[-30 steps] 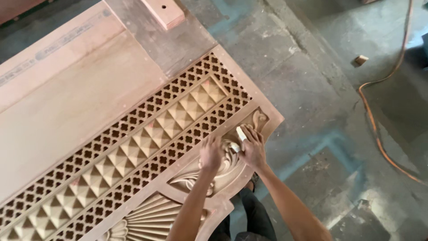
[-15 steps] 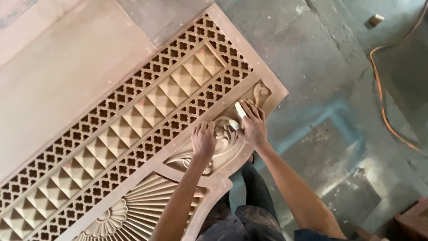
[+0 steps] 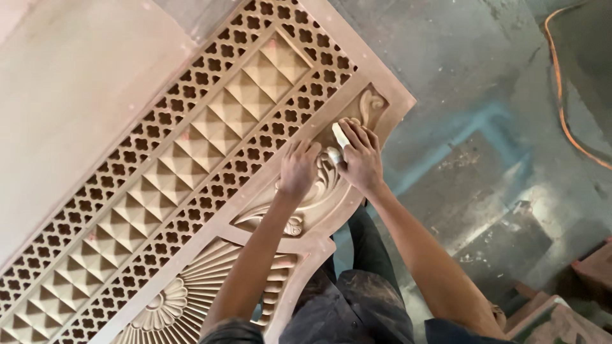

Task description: The person sands a large carved wooden panel using a sanding block and sandpaper. They work on floral and geometric relief patterns, moving across different sections of the panel to smooth the surfaces.

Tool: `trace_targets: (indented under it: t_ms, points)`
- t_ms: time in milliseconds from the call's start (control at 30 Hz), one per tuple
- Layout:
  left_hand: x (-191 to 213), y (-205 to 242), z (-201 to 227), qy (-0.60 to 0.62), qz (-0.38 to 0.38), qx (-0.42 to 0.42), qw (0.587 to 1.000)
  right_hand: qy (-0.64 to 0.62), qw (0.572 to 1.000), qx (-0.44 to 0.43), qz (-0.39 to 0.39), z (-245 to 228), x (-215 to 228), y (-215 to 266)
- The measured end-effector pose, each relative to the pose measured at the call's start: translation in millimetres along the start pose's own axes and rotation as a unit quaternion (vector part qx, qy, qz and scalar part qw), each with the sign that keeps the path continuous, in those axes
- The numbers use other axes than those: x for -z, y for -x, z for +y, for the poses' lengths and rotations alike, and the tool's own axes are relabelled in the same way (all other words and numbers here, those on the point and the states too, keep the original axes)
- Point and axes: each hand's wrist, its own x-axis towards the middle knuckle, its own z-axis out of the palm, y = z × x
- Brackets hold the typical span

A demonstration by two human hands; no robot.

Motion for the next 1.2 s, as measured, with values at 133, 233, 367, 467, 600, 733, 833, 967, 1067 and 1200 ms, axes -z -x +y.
trace_targets:
  t_ms: [133,233,367,467,600,733,833,967,1067,1200]
  points:
    - [3.7,5.7,0.9,0.044,-0.065,0.067,0.995,0.013,1.000,-0.011,-0.004,-2.1,-3.1,1.9]
    - [7.2,-0.4,-2.0,0.024,0.002,-0.004,1.000,0.008,1.000,-0.028,0.004,3.6,-6.8,-3.1]
    - [10.0,-8.1,-5.3,0.049,-0.020,-0.096,0.994,0.002,0.999,-0.044,0.004,5.2,-10.7,7.8]
    - [21.8,-12.1,-7.5,0.011,-0.003,-0.132,0.991,0.008,0.999,-0.045,0.005,3.5,-11.8,9.1]
    - [29.1,-9.1,-6.0,-0.004,0.004,-0.103,0.995,-0.005,0.999,-0.047,0.004,5.9,-10.6,2.4]
    - [16.9,-5.2,-8.4,0.018,-0.017,-0.118,0.993,-0.004,0.999,-0.045,-0.001,6.0,-11.1,7.3]
    - [12.4,-6.3,-9.7,0.016,-0.020,-0.126,0.992,0.003,0.999,-0.042,0.002,4.2,-10.7,8.2]
    - [14.0,-14.7,-7.8,-0.009,0.010,-0.161,0.987,0.020,0.999,-0.046,-0.008,10.2,-12.0,0.7]
    - [21.8,-7.7,-6.9,0.013,0.002,-0.161,0.987,0.018,0.999,-0.046,-0.017,5.7,-16.3,8.6]
    - [20.7,-16.7,-7.0,0.031,0.001,-0.148,0.989,0.013,0.999,-0.037,-0.004,8.1,-12.6,8.6]
